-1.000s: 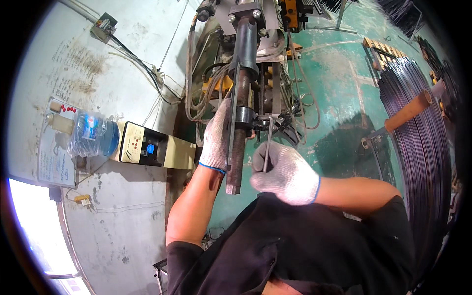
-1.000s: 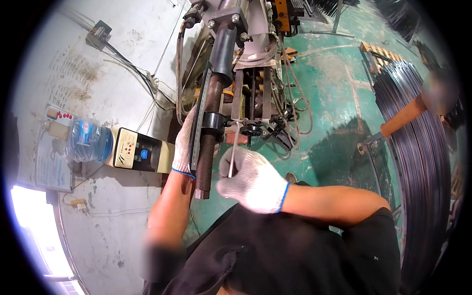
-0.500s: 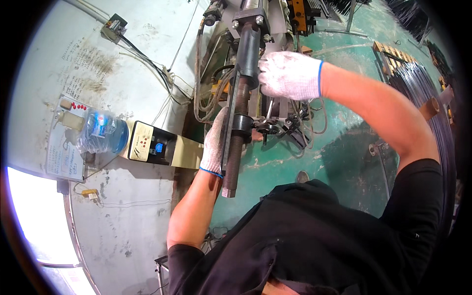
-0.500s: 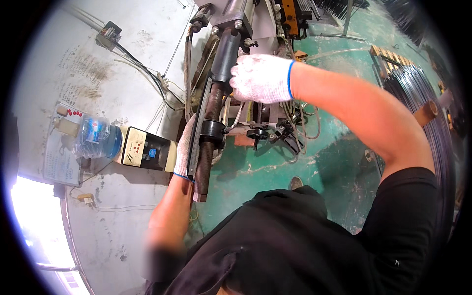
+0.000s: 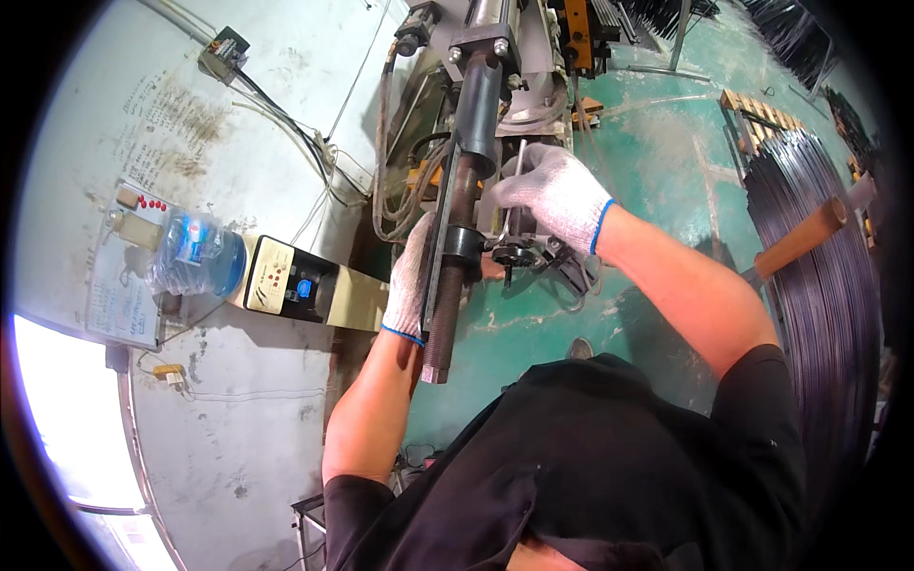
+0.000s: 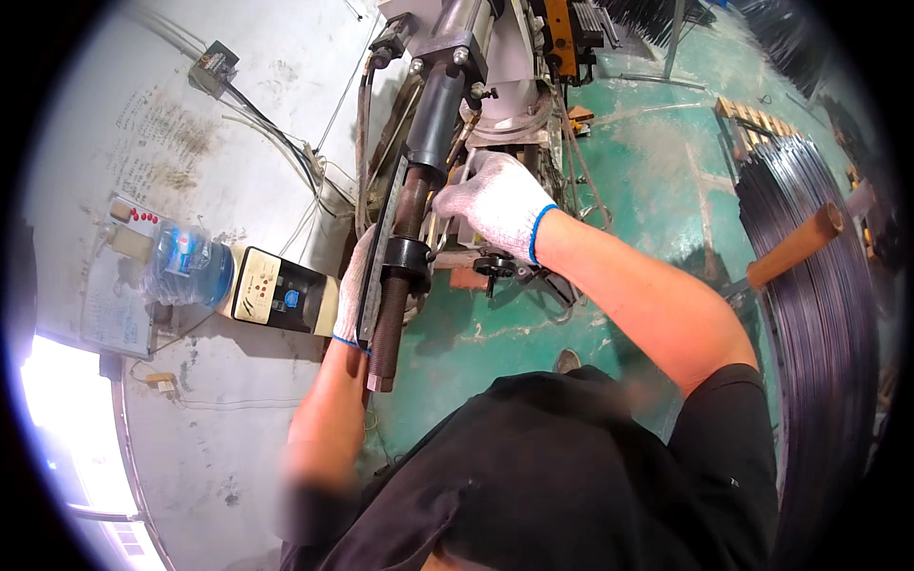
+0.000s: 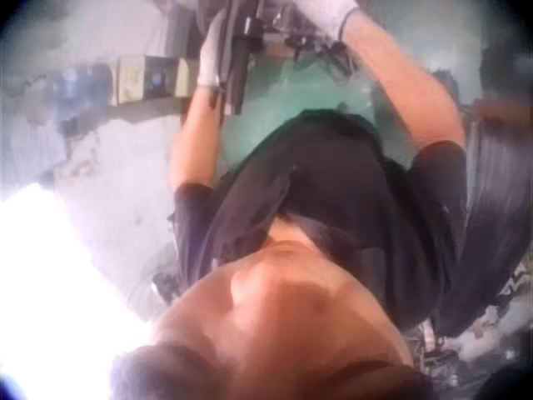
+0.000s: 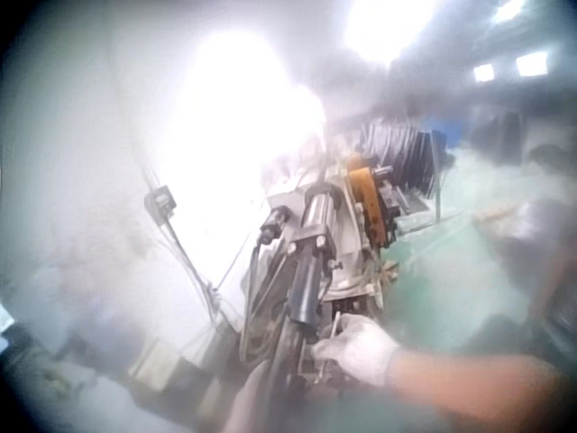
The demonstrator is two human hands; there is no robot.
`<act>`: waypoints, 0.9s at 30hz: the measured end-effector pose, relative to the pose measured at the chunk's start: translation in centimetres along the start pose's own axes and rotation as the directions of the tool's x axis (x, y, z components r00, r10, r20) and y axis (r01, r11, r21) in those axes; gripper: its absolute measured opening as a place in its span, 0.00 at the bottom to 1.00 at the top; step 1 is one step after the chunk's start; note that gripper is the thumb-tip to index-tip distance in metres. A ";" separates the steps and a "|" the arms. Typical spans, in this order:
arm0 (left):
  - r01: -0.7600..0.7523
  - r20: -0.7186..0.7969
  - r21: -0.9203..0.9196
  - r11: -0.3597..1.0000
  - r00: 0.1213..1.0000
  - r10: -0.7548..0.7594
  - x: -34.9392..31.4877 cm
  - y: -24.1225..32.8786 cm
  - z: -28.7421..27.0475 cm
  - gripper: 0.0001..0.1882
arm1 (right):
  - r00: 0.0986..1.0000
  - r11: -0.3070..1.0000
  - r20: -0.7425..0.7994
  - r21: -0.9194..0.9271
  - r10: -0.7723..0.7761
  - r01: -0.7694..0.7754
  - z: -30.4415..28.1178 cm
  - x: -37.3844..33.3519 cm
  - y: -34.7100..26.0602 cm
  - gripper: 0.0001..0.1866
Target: The person uses a hex key to tighten or loosen bolts on a metal rod assembly mounted in a machine. They repeatedly rotate the tool and reposition their hands to access different fasteners on the vertical component.
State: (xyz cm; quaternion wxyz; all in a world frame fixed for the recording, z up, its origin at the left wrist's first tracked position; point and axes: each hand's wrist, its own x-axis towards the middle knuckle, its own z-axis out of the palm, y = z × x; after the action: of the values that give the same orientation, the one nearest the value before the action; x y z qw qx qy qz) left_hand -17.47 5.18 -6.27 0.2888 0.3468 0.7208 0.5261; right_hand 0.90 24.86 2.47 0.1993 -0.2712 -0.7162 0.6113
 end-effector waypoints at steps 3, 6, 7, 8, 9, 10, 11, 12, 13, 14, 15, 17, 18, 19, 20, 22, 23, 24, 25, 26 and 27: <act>0.059 0.005 -0.040 0.997 0.998 -0.059 -1.5 4.0 1.1 0.24 | 0.982 0.949 0.083 -0.256 -0.168 0.184 -0.4 0.0 -2.8 0.19; 0.125 0.029 -0.197 0.972 0.992 -0.122 -1.6 4.6 1.2 0.24 | 0.888 0.686 0.325 -0.566 -0.324 0.457 1.4 0.2 -6.6 0.12; 0.280 0.032 -0.399 0.873 0.956 -0.292 -1.6 4.9 1.2 0.23 | 0.800 0.535 0.473 -0.596 -0.368 0.599 1.8 -0.7 -8.0 0.11; 0.385 0.035 -0.572 0.724 0.894 -0.447 -1.5 5.3 1.1 0.21 | 0.691 0.365 0.615 -0.586 -0.381 0.723 2.2 -1.8 -8.8 0.09; 0.315 0.028 -0.468 0.826 0.939 -0.342 -1.4 4.0 0.6 0.22 | 0.512 0.268 0.635 -0.445 -0.579 0.854 2.9 -2.9 -7.9 0.10; 0.232 0.043 -0.355 0.906 0.972 -0.232 -1.0 1.9 0.1 0.22 | 0.451 0.126 0.710 -0.462 -0.540 0.878 3.4 -4.8 -8.2 0.08; 0.169 0.035 -0.326 0.930 0.985 -0.167 -1.4 3.4 0.6 0.22 | 0.343 -0.016 0.666 -0.470 -0.662 0.882 3.6 -6.5 -6.4 0.08; 0.103 0.002 -0.298 0.949 0.994 -0.107 -2.3 5.0 0.6 0.22 | 0.353 -0.063 0.710 -0.487 -0.610 0.871 3.4 -8.6 -5.7 0.10; 0.008 0.031 -0.220 0.975 1.000 -0.002 -2.7 5.8 1.0 0.22 | 0.375 -0.041 0.658 -0.525 -0.653 0.850 3.2 -9.9 -3.6 0.11; 0.059 0.072 -0.287 0.956 0.997 -0.040 -2.6 6.5 1.0 0.22 | 0.394 -0.017 0.602 -0.561 -0.695 0.827 3.0 -10.7 -1.6 0.14; 0.113 0.105 -0.348 0.931 0.991 -0.081 -2.7 6.9 1.0 0.22 | 0.516 0.160 0.601 -0.545 -0.611 0.823 2.3 -11.4 -1.6 0.18; 0.168 0.121 -0.379 0.910 0.984 -0.132 -3.1 7.6 0.7 0.23 | 0.624 0.466 0.446 -0.419 -0.642 0.779 1.8 -12.3 -0.9 0.30; 0.163 0.110 -0.360 0.919 0.985 -0.131 -3.0 7.5 0.8 0.24 | 0.689 0.583 0.272 -0.379 -0.672 0.719 2.2 -13.2 0.5 0.30; 0.159 0.104 -0.344 0.925 0.986 -0.130 -3.0 7.5 0.9 0.24 | 0.732 0.683 0.090 -0.300 -0.675 0.666 2.6 -14.1 1.6 0.31; 0.148 0.090 -0.345 0.927 0.988 -0.125 -3.1 7.2 0.8 0.24 | 0.814 0.817 -0.108 -0.171 -0.571 0.550 3.4 -15.3 2.5 0.30; 0.046 0.084 -0.086 0.995 0.996 -0.039 -3.1 7.5 1.1 0.24 | 0.996 0.860 0.088 0.509 -0.020 -0.028 5.3 -15.5 2.8 0.27; -0.056 0.113 0.167 0.984 0.993 0.038 -3.3 8.5 1.2 0.24 | 0.979 0.816 0.197 0.555 0.059 -0.161 5.8 -15.1 2.0 0.27; -0.042 0.112 0.170 0.984 0.993 0.023 -3.0 8.3 1.0 0.24 | 0.943 0.760 0.312 0.582 0.119 -0.289 6.1 -14.5 1.0 0.27; -0.025 0.106 0.172 0.985 0.994 0.007 -2.8 8.1 0.8 0.24 | 0.931 0.731 0.339 0.600 0.136 -0.326 7.3 -13.8 -0.1 0.25; -0.010 0.103 0.174 0.985 0.995 -0.008 -2.5 7.9 0.6 0.24 | 0.924 0.691 0.358 0.635 0.132 -0.345 8.1 -13.5 -0.9 0.22; 0.173 0.105 -0.213 0.962 0.983 -0.154 -2.1 6.9 0.4 0.25 | 0.928 0.684 0.350 0.647 0.128 -0.338 9.0 -13.1 -1.5 0.18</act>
State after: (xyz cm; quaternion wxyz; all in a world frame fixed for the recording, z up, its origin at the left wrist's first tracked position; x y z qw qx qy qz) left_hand -14.55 5.18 0.34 0.3995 0.2746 0.6705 0.5617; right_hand 5.32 9.52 3.00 0.1043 -0.1776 -0.4124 0.8874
